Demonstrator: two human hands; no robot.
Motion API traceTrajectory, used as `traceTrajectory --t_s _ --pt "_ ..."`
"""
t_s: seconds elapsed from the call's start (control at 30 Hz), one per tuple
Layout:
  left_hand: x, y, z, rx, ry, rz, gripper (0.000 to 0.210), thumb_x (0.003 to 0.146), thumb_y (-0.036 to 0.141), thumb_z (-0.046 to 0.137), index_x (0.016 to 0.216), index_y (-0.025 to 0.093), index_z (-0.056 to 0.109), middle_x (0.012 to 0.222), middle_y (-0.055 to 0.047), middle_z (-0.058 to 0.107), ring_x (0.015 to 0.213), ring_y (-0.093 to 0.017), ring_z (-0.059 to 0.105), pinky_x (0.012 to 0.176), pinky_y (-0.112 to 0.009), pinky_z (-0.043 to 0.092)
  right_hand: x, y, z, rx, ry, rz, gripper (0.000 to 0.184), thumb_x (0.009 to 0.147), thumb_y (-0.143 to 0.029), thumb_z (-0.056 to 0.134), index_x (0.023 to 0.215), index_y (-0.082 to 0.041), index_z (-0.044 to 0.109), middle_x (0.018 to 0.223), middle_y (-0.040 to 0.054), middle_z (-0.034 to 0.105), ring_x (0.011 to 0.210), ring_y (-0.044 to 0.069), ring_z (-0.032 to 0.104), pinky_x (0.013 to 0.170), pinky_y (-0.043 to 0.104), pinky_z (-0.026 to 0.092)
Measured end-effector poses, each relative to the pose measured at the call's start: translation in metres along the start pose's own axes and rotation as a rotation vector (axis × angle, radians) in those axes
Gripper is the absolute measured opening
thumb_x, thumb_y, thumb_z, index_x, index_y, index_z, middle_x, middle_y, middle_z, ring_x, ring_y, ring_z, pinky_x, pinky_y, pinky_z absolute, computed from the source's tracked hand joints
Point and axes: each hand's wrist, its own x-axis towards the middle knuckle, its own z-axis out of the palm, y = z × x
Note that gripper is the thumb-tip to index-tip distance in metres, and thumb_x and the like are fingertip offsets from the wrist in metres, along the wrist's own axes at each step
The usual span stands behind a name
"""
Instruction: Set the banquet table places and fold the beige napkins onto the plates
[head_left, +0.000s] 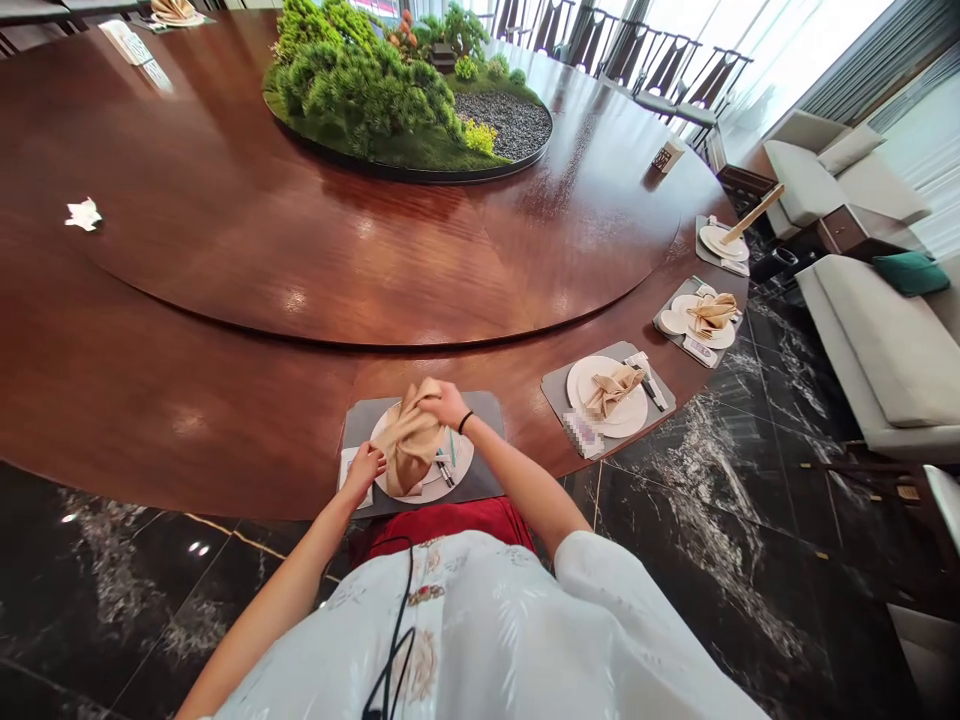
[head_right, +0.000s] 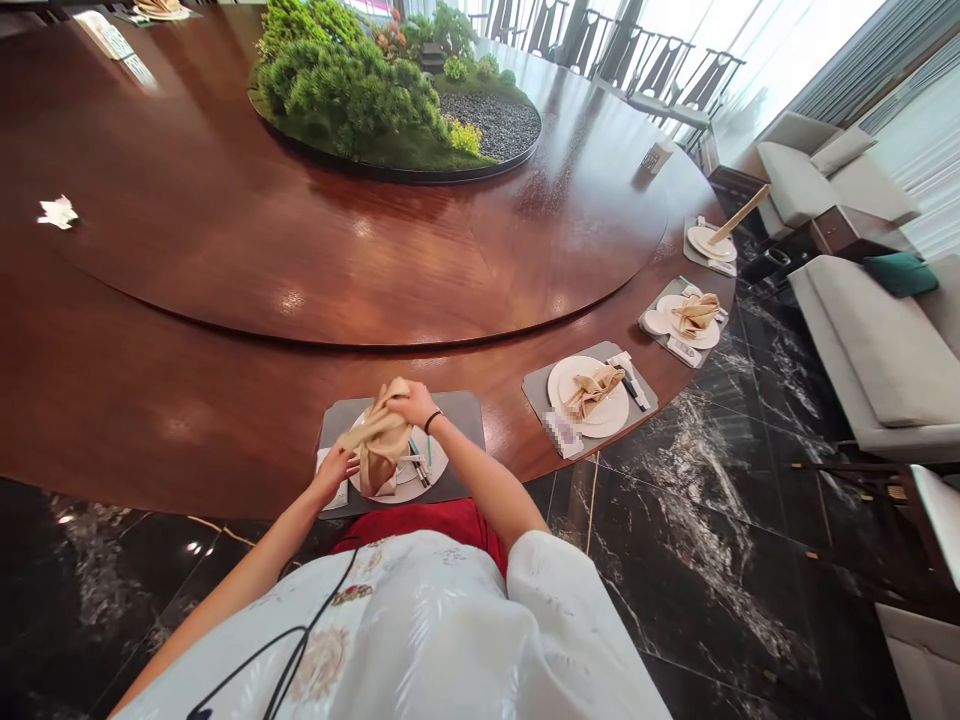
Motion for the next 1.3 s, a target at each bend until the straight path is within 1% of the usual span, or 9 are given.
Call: traceTrajectory --t_s 0.13,0.27,0.37,0.47,0.63,0.8,0.9,1.1,1.3 --pt "-0.007 -0.009 0.009 -0.106 -0.061 -0.071 0.05 0.078 0.04 0.06 0.122 0.019 0.048 0.138 -0.016 0.049 0.077 -0.013 0.065 0.061 -0.025 0.052 0.016 -0.051 -0.074 0.401 0.17 -0.122 0.017 0.07 -0.028 0.059 0.077 -0.013 0.056 0.071 -0.0031 0.057 0.064 0.008 0.051 0.06 0.02 0.044" --pt "-0.005 -0.015 0.022 -0.168 -0.108 -0.064 0.054 0.076 0.029 0.063 0.127 0.02 0.046 0.147 -0.016 0.039 0.086 -0.017 0.065 0.059 -0.027 0.055 0.017 -0.082 -0.148 0.353 0.416 -0.269 0.021 0.073 -0.031 0.06 0.08 -0.012 0.056 0.077 -0.0008 0.058 0.071 0.01 0.055 0.069 0.025 0.048" --pt "-0.003 -0.021 0.026 -0.214 -0.14 -0.05 0.05 0.079 0.024 0.058 0.127 0.021 0.048 0.142 -0.014 0.047 0.092 -0.02 0.064 0.061 -0.028 0.057 0.02 -0.07 -0.191 0.173 0.617 -0.323 0.025 0.079 -0.034 0.054 0.089 -0.011 0.057 0.088 0.0034 0.061 0.081 0.013 0.057 0.079 0.031 0.049" --pt "-0.002 -0.025 0.028 -0.258 -0.163 -0.063 0.047 0.08 0.022 0.056 0.127 0.021 0.05 0.138 -0.013 0.051 0.091 -0.02 0.065 0.062 -0.03 0.058 0.024 -0.033 -0.205 -0.048 0.66 -0.166 0.026 0.079 -0.031 0.054 0.094 -0.011 0.057 0.093 0.0073 0.063 0.086 0.017 0.058 0.083 0.037 0.049" --pt "-0.007 -0.025 0.029 -0.309 -0.124 -0.055 0.049 0.078 0.021 0.057 0.126 0.02 0.05 0.141 -0.013 0.048 0.09 -0.021 0.066 0.061 -0.031 0.059 0.008 0.015 -0.127 -0.52 0.486 0.282 0.041 0.073 -0.022 0.063 0.111 -0.009 0.053 0.113 0.0201 0.058 0.103 0.029 0.055 0.092 0.049 0.044" --pt "-0.018 -0.02 0.034 -0.35 -0.037 -0.022 0.046 0.077 0.015 0.055 0.123 0.018 0.05 0.138 -0.014 0.049 0.091 -0.021 0.065 0.062 -0.033 0.059 -0.037 0.02 0.024 -0.658 -0.287 0.01 0.037 0.079 -0.033 0.063 0.105 -0.009 0.06 0.104 0.0192 0.063 0.104 0.031 0.056 0.093 0.045 0.043" --pt "-0.023 -0.019 0.036 -0.361 0.026 0.018 0.047 0.077 0.013 0.053 0.123 0.017 0.048 0.136 -0.016 0.05 0.087 -0.019 0.065 0.06 -0.03 0.059 -0.051 0.017 0.083 -0.749 -0.373 0.067 0.05 0.078 -0.04 0.063 0.109 -0.001 0.06 0.108 0.0263 0.062 0.107 0.037 0.054 0.091 0.049 0.042" --pt "-0.027 -0.015 0.025 -0.147 0.222 0.126 0.043 0.078 0.018 0.055 0.121 0.018 0.054 0.127 -0.013 0.059 0.109 -0.027 0.06 0.075 -0.034 0.059 -0.04 0.012 0.113 -0.778 -0.314 0.222 0.073 0.076 -0.042 0.065 0.131 0.002 0.044 0.118 0.0296 0.057 0.11 0.04 0.054 0.091 0.052 0.042" --pt "-0.023 -0.011 0.003 -0.322 0.188 0.098 0.04 0.074 0.013 0.057 0.114 0.02 0.055 0.126 -0.012 0.056 0.106 -0.025 0.059 0.07 -0.034 0.06 -0.026 0.004 0.119 -0.748 -0.338 0.225 0.074 0.078 -0.036 0.061 0.138 -0.007 0.027 0.114 0.025 0.06 0.103 0.033 0.061 0.084 0.047 0.048"
